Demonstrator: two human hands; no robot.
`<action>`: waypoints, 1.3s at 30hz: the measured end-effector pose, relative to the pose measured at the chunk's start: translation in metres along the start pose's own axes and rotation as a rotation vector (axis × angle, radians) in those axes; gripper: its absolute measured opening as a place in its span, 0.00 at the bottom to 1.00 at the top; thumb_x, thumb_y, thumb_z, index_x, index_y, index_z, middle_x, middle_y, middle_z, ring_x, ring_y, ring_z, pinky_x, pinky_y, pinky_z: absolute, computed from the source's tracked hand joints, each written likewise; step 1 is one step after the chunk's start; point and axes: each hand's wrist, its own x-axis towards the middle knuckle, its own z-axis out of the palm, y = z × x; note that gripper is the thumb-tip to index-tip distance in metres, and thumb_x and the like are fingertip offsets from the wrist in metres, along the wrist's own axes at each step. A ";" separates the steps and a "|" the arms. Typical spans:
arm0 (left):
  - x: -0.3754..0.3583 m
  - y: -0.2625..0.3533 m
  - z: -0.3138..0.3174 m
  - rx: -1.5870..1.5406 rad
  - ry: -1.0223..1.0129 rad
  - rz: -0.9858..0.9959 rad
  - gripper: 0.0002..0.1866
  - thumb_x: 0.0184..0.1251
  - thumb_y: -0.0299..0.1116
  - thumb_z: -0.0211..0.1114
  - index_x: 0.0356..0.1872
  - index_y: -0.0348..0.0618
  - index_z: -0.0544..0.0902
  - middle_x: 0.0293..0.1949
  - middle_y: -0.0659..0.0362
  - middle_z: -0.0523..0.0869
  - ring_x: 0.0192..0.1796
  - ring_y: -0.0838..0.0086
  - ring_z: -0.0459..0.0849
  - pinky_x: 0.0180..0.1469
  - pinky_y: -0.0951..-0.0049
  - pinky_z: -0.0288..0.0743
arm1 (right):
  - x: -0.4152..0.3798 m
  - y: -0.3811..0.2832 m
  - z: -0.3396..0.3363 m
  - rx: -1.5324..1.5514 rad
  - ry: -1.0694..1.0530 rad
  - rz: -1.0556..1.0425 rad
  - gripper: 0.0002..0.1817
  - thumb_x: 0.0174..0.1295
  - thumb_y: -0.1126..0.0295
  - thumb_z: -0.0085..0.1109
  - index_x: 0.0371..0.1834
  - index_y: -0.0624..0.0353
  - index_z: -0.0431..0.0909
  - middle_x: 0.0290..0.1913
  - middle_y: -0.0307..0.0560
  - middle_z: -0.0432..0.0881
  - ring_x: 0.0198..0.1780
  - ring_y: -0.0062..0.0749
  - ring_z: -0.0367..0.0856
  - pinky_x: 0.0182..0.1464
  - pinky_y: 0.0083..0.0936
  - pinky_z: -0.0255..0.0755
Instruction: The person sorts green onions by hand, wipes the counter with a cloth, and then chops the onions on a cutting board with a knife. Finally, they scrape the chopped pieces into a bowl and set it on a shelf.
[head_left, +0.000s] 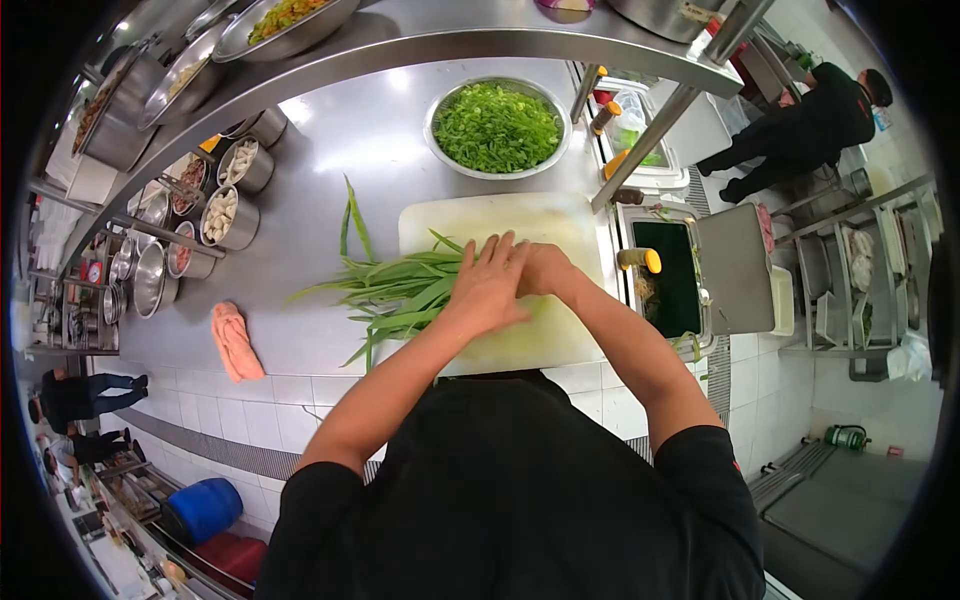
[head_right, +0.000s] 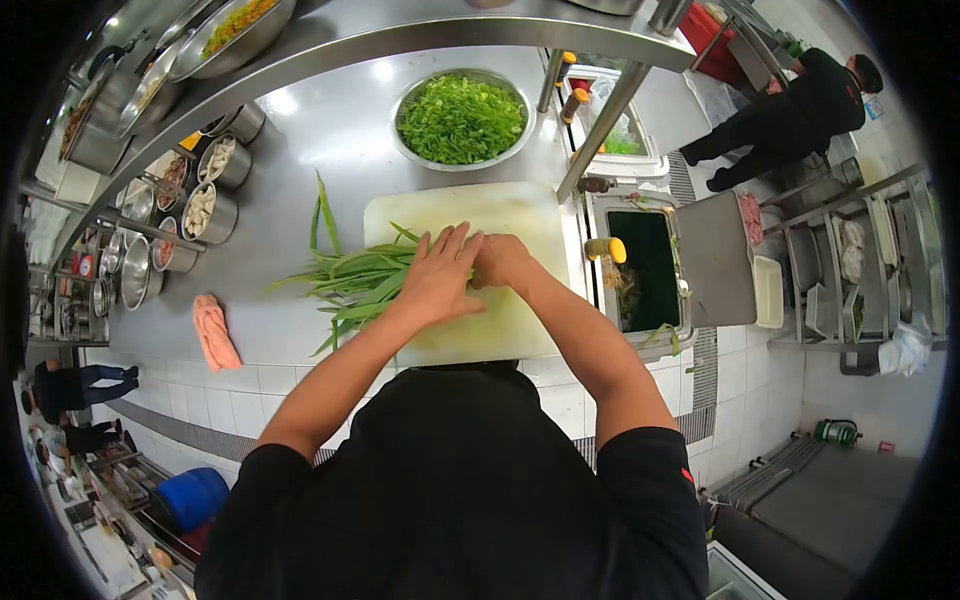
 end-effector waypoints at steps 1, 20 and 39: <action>0.013 -0.021 0.039 0.056 0.037 -0.059 0.55 0.48 0.53 0.81 0.78 0.44 0.67 0.74 0.47 0.71 0.77 0.55 0.68 0.81 0.47 0.55 | -0.001 0.004 0.006 0.048 0.002 0.002 0.36 0.46 0.53 0.80 0.58 0.59 0.81 0.51 0.51 0.87 0.55 0.53 0.85 0.57 0.44 0.81; 0.023 -0.029 0.032 0.075 -0.043 -0.087 0.54 0.47 0.49 0.81 0.78 0.47 0.65 0.64 0.49 0.78 0.68 0.52 0.77 0.74 0.47 0.63 | -0.055 -0.028 0.084 1.293 0.980 0.557 0.11 0.69 0.70 0.67 0.45 0.68 0.89 0.31 0.48 0.88 0.30 0.24 0.87 0.34 0.22 0.80; 0.010 -0.054 0.046 0.159 0.047 -0.129 0.36 0.50 0.44 0.81 0.60 0.44 0.77 0.57 0.49 0.83 0.63 0.55 0.80 0.73 0.43 0.63 | -0.027 -0.010 0.020 -0.014 0.215 0.130 0.31 0.46 0.61 0.81 0.53 0.58 0.79 0.55 0.52 0.83 0.61 0.48 0.81 0.69 0.43 0.73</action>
